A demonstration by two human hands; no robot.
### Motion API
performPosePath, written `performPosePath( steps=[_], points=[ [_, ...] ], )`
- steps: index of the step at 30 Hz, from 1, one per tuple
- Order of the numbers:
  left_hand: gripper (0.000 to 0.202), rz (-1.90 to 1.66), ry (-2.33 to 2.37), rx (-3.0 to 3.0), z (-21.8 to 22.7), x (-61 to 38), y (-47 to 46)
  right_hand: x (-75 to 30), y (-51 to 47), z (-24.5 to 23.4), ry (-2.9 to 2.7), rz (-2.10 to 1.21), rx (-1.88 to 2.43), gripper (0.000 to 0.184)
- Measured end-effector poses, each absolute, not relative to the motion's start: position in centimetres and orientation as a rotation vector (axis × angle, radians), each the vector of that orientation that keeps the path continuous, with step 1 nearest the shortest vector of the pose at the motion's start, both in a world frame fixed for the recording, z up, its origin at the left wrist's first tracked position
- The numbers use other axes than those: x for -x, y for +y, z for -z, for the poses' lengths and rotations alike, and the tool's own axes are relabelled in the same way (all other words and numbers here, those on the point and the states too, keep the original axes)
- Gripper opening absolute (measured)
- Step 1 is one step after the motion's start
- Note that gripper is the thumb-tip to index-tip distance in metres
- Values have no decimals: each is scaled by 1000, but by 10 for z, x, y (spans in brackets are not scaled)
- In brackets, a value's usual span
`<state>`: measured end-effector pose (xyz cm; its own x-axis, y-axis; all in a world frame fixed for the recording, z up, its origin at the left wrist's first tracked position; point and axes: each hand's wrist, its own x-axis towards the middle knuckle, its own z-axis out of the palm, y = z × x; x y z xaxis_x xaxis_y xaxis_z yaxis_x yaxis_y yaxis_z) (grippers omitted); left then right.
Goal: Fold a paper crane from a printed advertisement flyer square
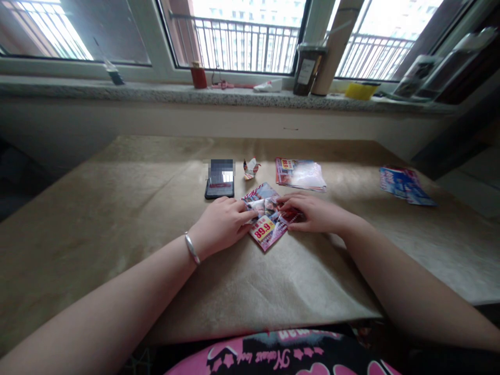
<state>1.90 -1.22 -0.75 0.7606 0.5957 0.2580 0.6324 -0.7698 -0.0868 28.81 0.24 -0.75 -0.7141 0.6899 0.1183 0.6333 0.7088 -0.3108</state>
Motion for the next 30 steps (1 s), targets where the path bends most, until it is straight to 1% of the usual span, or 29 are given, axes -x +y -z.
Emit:
performPosePath(
  steps=[8,12,17,24,30],
  points=[
    [34,427,-714,3034,21,-23,-10,-291,4,8,-2685,-406,1033,31],
    [35,389,-672,3126,21,-22,-7,-290,3,8,-2686,-380,930,29],
    [34,356,-696,3068,16,-21,-11,-288,1,8,-2664,-381,882,23],
    [33,350,-749,3053,15,-23,-15,-285,2,11,-2630,-447,835,31],
    [34,391,-745,3113,17,-23,-15,-281,2,12,-2593,-441,838,16]
  ],
)
